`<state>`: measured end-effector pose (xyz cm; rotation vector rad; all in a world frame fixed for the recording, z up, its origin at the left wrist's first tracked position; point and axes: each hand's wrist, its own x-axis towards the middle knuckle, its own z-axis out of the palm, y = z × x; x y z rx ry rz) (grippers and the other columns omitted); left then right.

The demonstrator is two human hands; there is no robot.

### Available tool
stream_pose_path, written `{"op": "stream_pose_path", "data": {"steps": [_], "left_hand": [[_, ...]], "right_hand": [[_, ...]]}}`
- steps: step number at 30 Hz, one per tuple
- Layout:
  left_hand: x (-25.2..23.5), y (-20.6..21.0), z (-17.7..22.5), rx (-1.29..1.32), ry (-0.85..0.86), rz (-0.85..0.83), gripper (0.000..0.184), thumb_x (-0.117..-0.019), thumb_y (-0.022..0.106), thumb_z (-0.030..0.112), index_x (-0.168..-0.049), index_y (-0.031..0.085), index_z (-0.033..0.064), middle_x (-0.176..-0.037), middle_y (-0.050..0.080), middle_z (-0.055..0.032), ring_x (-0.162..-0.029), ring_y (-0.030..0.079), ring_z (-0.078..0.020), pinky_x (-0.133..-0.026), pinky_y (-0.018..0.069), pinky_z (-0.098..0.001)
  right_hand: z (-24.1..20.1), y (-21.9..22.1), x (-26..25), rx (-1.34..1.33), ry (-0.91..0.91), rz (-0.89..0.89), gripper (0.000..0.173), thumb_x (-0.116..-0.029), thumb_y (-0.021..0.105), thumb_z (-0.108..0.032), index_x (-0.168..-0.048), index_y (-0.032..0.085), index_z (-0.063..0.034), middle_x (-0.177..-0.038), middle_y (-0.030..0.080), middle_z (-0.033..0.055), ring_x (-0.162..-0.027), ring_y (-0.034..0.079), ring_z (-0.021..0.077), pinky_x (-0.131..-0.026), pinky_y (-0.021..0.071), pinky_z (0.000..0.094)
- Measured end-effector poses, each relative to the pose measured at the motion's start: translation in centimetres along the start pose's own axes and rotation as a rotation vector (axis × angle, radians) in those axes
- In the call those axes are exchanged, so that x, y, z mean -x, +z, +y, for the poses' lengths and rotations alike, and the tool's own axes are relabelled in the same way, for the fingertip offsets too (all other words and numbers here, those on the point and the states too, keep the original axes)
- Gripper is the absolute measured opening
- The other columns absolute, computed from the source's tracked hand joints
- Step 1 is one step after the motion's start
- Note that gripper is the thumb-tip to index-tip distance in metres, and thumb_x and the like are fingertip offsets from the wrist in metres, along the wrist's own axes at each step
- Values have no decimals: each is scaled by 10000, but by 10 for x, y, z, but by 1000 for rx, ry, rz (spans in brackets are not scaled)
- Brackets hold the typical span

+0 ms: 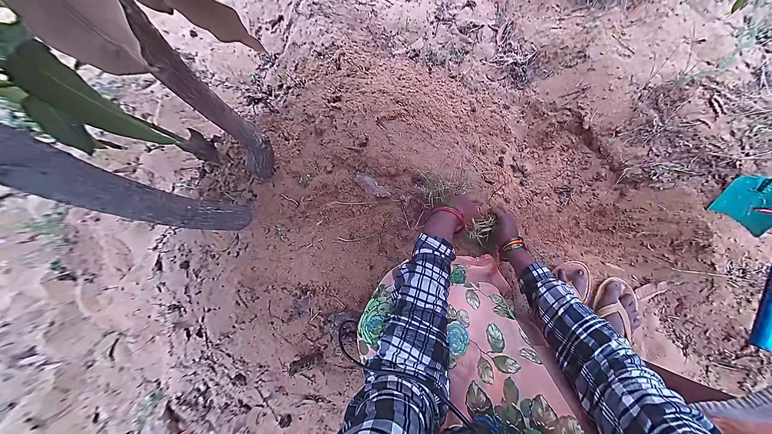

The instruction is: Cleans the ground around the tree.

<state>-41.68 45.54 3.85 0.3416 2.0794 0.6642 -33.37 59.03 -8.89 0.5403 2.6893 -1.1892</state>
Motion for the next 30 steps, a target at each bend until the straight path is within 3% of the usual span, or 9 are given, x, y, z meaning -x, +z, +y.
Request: {"op": "stream_pose_path", "data": {"steps": [2,5,7,9,12,17,19,24,30], "left_hand": [[-1,0,1,-231,-130,-85,416,-1118,420,200,-1406,558,-67,-1443,553,-291,-1397,496,-413,-1164,347,-598],[-1,-6,1,-405,-229,-119,438,-1134,355,202,-1362,576,-100,-1434,541,-320,-1387,489,-448,-1147,350,-614],[-1,-8,5,-439,-263,-94,429,-1132,356,180,-1425,523,-86,-1476,510,-310,-1412,470,-442,-1162,348,-599],[2,-9,4,-268,-298,9,475,-1117,404,188,-1527,417,-52,-1509,481,-306,-1430,451,-435,-1172,332,-598],[8,-11,-1,-59,-333,119,523,-1098,446,161,-1590,347,18,-1547,448,-283,-1449,422,-432,-1175,313,-610],[13,-27,-3,-171,-364,168,458,-1124,390,243,-1410,531,-86,-1443,534,-315,-1383,494,-443,-1144,358,-615],[14,-34,-12,-154,-326,189,442,-1116,395,220,-1419,521,-76,-1432,533,-325,-1379,491,-453,-1132,360,-629],[16,-38,-11,-89,-282,203,425,-1118,393,201,-1372,550,-102,-1421,553,-316,-1381,505,-430,-1141,367,-607],[11,-35,-14,-66,-282,224,437,-1109,427,211,-1410,518,-92,-1431,547,-311,-1386,501,-427,-1145,365,-603]], "right_hand": [[-12,-4,-6,-48,-16,37,500,-848,673,126,-1335,633,15,-1402,575,290,-1231,602,487,-997,497,661],[-27,-1,-14,-45,-70,-4,586,-818,701,105,-1379,616,-45,-1433,549,288,-1227,586,520,-960,495,695],[-35,6,-20,32,-53,-85,749,-797,778,19,-1490,537,-133,-1537,448,277,-1277,529,552,-968,480,717],[-45,13,-32,96,-64,-190,720,-877,780,-78,-1538,504,-146,-1581,383,294,-1331,471,567,-1007,440,721],[-43,24,-39,198,-86,-247,526,-885,766,-102,-1399,655,-130,-1559,427,267,-1345,446,561,-1005,445,727],[4,14,-31,202,-127,-136,576,-774,870,-74,-1317,679,-83,-1424,537,300,-1209,584,525,-946,508,701],[27,-4,-23,158,-4,-100,589,-833,795,-16,-1393,610,-15,-1410,540,344,-1206,592,545,-966,492,714],[35,-48,-16,97,174,-80,370,-939,714,-76,-1256,619,89,-1174,658,356,-1111,641,536,-931,488,708],[-41,-14,-24,-80,-74,-283,676,-974,716,-408,-1477,523,0,-1442,557,288,-1335,547,438,-1119,412,625]]}}
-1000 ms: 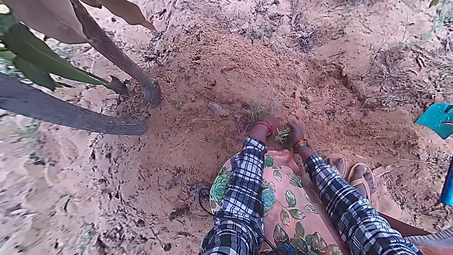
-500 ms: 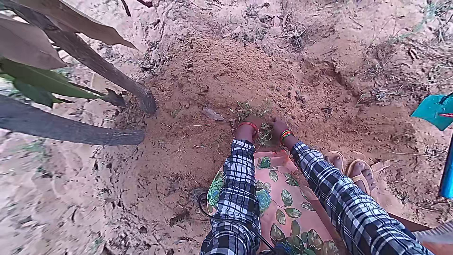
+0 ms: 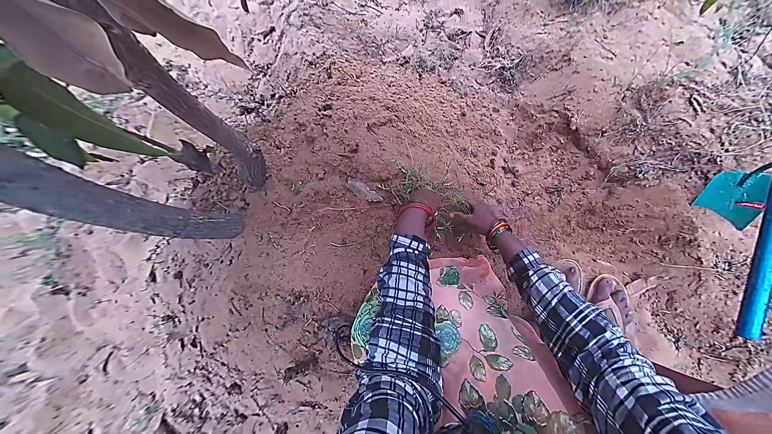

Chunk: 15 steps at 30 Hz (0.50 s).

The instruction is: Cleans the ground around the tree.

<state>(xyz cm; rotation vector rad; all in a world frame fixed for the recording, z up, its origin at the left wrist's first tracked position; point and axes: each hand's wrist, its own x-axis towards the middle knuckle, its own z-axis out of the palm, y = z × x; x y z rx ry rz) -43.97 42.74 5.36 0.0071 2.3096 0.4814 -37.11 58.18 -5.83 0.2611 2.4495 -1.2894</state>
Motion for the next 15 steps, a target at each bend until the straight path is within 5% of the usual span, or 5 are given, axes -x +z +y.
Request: {"op": "stream_pose_path", "data": {"steps": [2,5,12,15], "left_hand": [[-1,1,-2,4,0,4,440,-1114,403,221,-1410,532,-79,-1430,555,-301,-1387,507,-418,-1148,369,-603],[2,1,-1,21,-14,-4,446,-1127,382,254,-1330,587,-87,-1398,574,-301,-1363,523,-415,-1128,382,-604],[10,-3,6,-31,-15,-29,486,-1139,352,257,-1413,502,-115,-1488,497,-309,-1436,447,-428,-1169,342,-597],[0,4,0,71,-69,59,547,-1101,449,308,-1478,443,-89,-1554,400,-327,-1447,426,-434,-1158,362,-600]], "right_hand": [[-20,33,4,110,-27,-1,678,-949,728,-481,-1461,557,-71,-1396,575,297,-1238,593,486,-984,489,677],[-36,59,5,269,-21,37,465,-882,813,-193,-1316,673,-100,-1405,553,266,-1203,568,533,-860,517,716],[24,30,26,449,105,-30,495,-956,719,-225,-1420,606,-97,-1445,572,227,-1318,550,468,-996,493,665],[61,12,35,499,235,-65,476,-982,676,-254,-1414,599,-67,-1466,561,228,-1336,553,441,-1057,468,645]]}}
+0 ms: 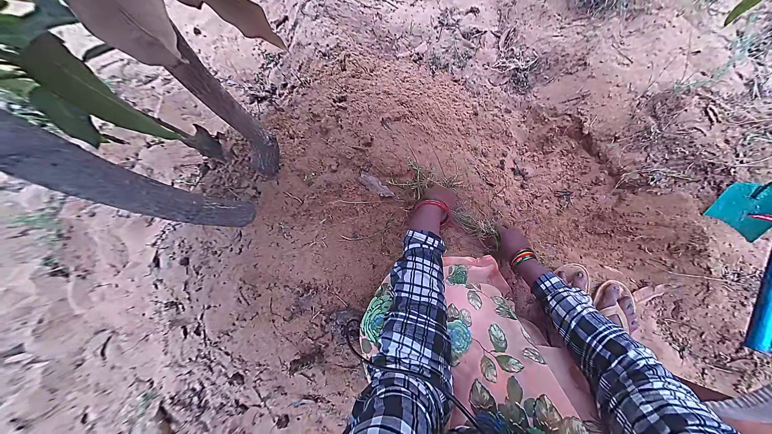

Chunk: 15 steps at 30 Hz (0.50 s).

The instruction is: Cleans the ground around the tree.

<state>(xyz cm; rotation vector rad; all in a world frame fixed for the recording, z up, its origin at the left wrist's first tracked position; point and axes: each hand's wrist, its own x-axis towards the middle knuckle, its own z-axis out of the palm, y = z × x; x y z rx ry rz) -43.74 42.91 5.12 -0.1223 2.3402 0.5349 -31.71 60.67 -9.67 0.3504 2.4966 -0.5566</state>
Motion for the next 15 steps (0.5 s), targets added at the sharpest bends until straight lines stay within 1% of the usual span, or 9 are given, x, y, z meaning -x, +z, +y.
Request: {"op": "stream_pose_path", "data": {"steps": [2,3,5,7,10,11,13,14,15], "left_hand": [[-8,-2,-7,-7,-36,70,627,-1091,464,333,-1566,336,-56,-1660,161,-331,-1519,295,-450,-1204,315,-577],[-10,-5,-11,18,-41,102,631,-1089,469,339,-1565,340,-54,-1673,127,-321,-1528,276,-444,-1212,304,-568],[-12,-13,-18,51,-27,145,602,-1090,472,333,-1528,395,-73,-1658,193,-320,-1515,310,-438,-1209,306,-577],[-11,-16,-20,78,-32,165,614,-1084,483,337,-1542,385,-60,-1655,231,-301,-1511,326,-426,-1209,305,-581],[-6,-13,-14,77,-6,169,614,-1082,496,355,-1550,392,-29,-1631,302,-289,-1495,358,-427,-1201,313,-593],[-4,-12,-12,88,14,184,625,-1077,511,361,-1563,384,-11,-1600,363,-291,-1474,391,-435,-1192,325,-603],[-2,-10,-8,123,59,242,595,-1062,548,354,-1552,430,38,-1499,501,-289,-1402,485,-446,-1145,374,-633],[-1,-10,-8,138,75,258,575,-1060,554,352,-1543,452,58,-1478,524,-281,-1384,502,-446,-1134,381,-643],[0,-10,-7,139,88,268,548,-1060,550,348,-1530,477,75,-1462,545,-261,-1364,520,-439,-1119,391,-649]], "right_hand": [[21,-4,0,22,93,-71,496,-990,665,-209,-1445,562,-38,-1480,537,256,-1339,545,460,-1060,456,653],[33,-7,-1,28,135,-94,492,-992,651,-182,-1448,554,-25,-1474,535,272,-1326,552,474,-1052,459,662],[49,-15,-2,7,188,-98,447,-1010,630,-200,-1398,576,14,-1416,573,301,-1309,567,480,-1058,450,663],[49,-29,1,-82,182,-18,433,-1011,647,-217,-1364,598,28,-1375,599,306,-1290,580,475,-1065,443,658],[27,-43,0,-237,17,165,410,-939,741,-145,-1277,628,57,-1248,640,334,-1161,625,523,-962,477,712],[15,-48,-3,-260,-53,194,451,-940,742,-154,-1305,600,68,-1246,632,344,-1158,622,532,-954,479,717],[-20,-64,-17,-253,-118,173,546,-950,735,-170,-1402,524,51,-1297,623,329,-1208,614,514,-999,471,698],[-37,-67,-24,-262,-155,172,578,-942,735,-128,-1444,497,30,-1308,624,328,-1211,615,519,-996,473,700],[-50,-67,-38,-243,-188,167,634,-904,747,-96,-1475,486,-15,-1346,618,300,-1237,608,500,-1009,476,688]]}}
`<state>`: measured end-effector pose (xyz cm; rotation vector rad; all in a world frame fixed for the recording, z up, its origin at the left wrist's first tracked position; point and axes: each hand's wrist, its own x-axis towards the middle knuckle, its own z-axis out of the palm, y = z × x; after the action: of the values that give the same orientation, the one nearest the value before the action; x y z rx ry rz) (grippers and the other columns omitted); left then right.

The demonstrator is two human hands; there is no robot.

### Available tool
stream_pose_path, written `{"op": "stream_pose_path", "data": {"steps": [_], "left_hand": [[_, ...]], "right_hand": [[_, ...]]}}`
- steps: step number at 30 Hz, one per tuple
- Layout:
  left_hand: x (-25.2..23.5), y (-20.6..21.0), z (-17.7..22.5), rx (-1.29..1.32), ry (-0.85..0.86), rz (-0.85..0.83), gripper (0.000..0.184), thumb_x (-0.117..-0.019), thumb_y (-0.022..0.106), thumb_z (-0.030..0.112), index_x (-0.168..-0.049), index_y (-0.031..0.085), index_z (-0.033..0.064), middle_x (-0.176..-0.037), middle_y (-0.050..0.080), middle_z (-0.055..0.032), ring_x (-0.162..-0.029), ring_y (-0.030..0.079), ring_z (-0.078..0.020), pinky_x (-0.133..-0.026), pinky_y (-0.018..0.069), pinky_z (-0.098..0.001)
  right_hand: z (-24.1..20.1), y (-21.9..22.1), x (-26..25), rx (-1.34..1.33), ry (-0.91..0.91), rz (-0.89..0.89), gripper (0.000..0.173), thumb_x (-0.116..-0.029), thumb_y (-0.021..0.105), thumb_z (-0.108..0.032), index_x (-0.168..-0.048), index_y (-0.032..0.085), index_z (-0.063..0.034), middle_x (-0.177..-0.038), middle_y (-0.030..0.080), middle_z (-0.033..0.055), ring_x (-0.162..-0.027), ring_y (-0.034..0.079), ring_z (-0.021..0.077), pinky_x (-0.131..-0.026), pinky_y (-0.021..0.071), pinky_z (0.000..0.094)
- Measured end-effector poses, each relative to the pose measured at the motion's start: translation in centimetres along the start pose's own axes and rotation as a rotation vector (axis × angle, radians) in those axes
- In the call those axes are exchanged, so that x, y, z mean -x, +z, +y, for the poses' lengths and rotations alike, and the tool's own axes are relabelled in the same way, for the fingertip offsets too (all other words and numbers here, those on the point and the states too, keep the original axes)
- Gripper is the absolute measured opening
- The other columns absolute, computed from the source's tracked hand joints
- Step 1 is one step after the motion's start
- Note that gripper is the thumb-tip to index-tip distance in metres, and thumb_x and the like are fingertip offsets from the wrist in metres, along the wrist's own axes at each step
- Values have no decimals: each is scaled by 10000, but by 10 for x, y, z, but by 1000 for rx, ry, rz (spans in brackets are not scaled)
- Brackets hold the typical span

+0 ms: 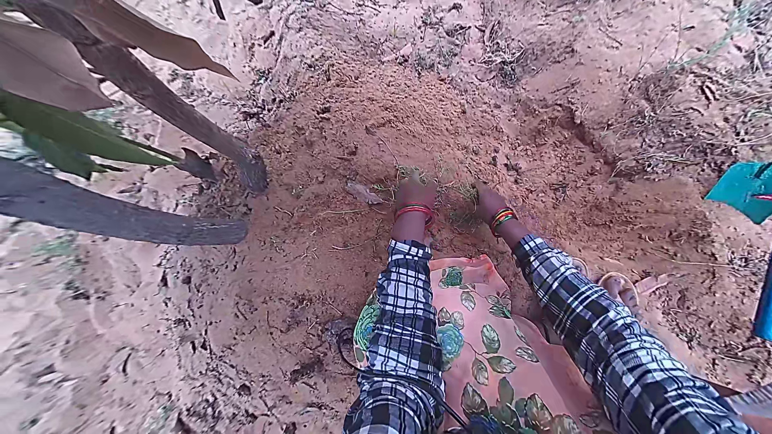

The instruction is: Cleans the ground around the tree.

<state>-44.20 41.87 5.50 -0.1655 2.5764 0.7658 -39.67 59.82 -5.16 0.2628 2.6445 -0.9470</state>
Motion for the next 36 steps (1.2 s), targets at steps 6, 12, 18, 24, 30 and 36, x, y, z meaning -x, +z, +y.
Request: {"op": "stream_pose_path", "data": {"steps": [6,12,18,24,30,36], "left_hand": [[5,2,8,5,80,-137,397,-1095,465,275,-1440,589,122,-1337,660,-189,-1283,600,-381,-1075,431,-623],[3,1,4,-56,61,-230,492,-1104,463,333,-1520,490,73,-1436,576,-254,-1364,531,-424,-1132,379,-630],[-3,3,-4,-105,73,-229,542,-1096,468,346,-1532,463,24,-1507,519,-251,-1445,449,-409,-1195,297,-626],[-4,8,0,-167,68,-238,551,-1101,458,360,-1509,476,-11,-1507,512,-263,-1454,435,-413,-1207,286,-613],[-5,10,1,-245,17,-278,540,-1100,457,385,-1391,567,-56,-1437,551,-302,-1419,458,-450,-1166,330,-645],[-1,4,4,-281,24,-317,582,-1116,417,370,-1432,506,-111,-1551,421,-320,-1490,363,-443,-1227,239,-615]], "right_hand": [[-15,46,-41,157,7,-148,1063,-739,909,-448,-1626,352,-268,-1708,111,269,-1478,242,607,-1063,363,776],[25,54,10,184,-175,-55,484,-816,805,-30,-1274,716,-157,-1379,589,231,-1131,610,527,-826,534,714],[48,36,35,-93,80,184,504,-864,743,-26,-1350,611,-2,-1319,620,289,-1140,639,501,-915,509,706],[-7,19,25,-204,65,103,550,-965,679,-121,-1461,490,23,-1328,620,307,-1226,619,476,-1038,475,639],[-34,55,34,-284,-51,-95,418,-907,765,-117,-1259,620,56,-1106,686,295,-984,683,465,-848,533,658],[-9,53,36,-289,127,31,403,-971,713,-241,-1175,634,97,-1039,677,327,-952,672,509,-807,520,689]]}}
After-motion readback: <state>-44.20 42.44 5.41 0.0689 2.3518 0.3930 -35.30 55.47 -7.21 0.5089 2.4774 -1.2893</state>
